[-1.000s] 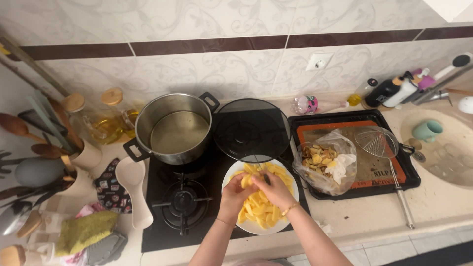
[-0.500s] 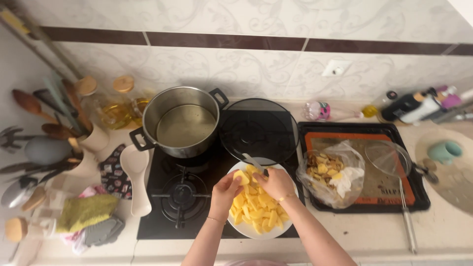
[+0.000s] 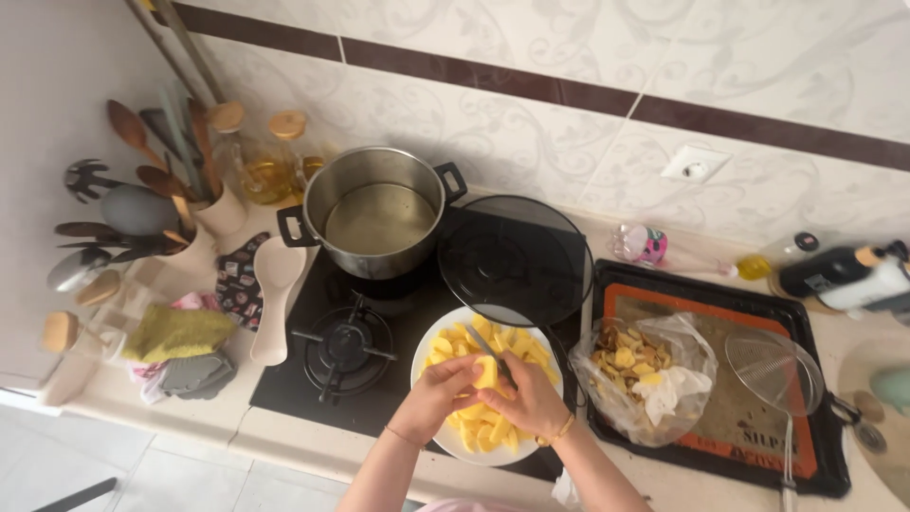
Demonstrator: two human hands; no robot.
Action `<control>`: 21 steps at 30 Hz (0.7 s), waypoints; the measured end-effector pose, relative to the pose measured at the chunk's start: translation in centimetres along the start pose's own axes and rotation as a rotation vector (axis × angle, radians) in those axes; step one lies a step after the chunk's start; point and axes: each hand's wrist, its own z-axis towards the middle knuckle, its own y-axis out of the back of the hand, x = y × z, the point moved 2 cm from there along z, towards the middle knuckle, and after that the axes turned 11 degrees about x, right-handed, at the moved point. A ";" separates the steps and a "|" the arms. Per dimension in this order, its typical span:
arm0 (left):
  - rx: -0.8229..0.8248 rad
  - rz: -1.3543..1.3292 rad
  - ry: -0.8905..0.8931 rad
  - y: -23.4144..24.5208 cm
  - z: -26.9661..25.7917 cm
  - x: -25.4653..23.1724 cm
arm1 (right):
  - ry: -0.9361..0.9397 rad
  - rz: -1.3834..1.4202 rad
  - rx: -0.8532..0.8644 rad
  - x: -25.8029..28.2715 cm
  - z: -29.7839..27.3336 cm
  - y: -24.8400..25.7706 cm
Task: The person trims and cuts peeled potato pieces with a small knife over a plate, dropping cut pieces onto the plate. They then carry the plate to the stove and transfer the potato pieces by hand into a pot of water, leaving a few pieces on the plate.
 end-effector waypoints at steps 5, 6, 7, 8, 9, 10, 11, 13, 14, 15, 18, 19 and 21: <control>-0.100 -0.016 -0.033 0.9 0.7 2.0 | -0.065 0.097 0.002 0.4 -0.5 -0.9; -0.124 -0.027 -0.043 0.8 0.5 2.3 | -0.085 0.109 -0.018 0.2 -0.9 -1.3; -0.128 -0.030 -0.041 0.6 0.5 2.5 | -0.087 0.112 -0.013 0.1 -1.1 -1.9; -0.127 -0.070 -0.071 0.4 0.4 2.5 | -0.118 0.132 -0.036 -0.1 -1.4 -2.3; -0.126 -0.111 -0.102 0.3 0.4 2.5 | -0.150 0.152 -0.059 -0.3 -1.6 -2.8; -0.127 -0.109 -0.103 0.9 0.7 3.2 | -0.147 0.153 -0.059 -0.5 -1.6 -2.9; -0.166 -0.132 -0.081 1.6 1.0 3.9 | -0.204 0.166 -0.043 -0.9 -1.6 -3.1; -0.204 -0.156 -0.054 2.1 1.0 4.1 | -0.265 0.181 -0.026 -1.6 -1.6 -3.1; -0.157 -0.155 -0.039 1.7 0.6 3.8 | -0.243 0.139 0.010 -1.9 -1.7 -2.9; -0.110 -0.155 -0.023 1.3 0.3 3.5 | -0.221 0.099 0.046 -2.3 -1.8 -2.9; -0.065 -0.164 0.006 -0.3 -0.5 2.4 | -0.147 0.007 -0.006 -1.3 -1.8 -1.7; -0.062 -0.162 0.007 -0.3 -0.4 2.5 | -0.147 0.006 -0.009 -1.1 -1.8 -1.6; -0.052 -0.164 0.008 -0.3 -0.3 2.9 | -0.134 -0.002 -0.014 -0.6 -2.1 -1.4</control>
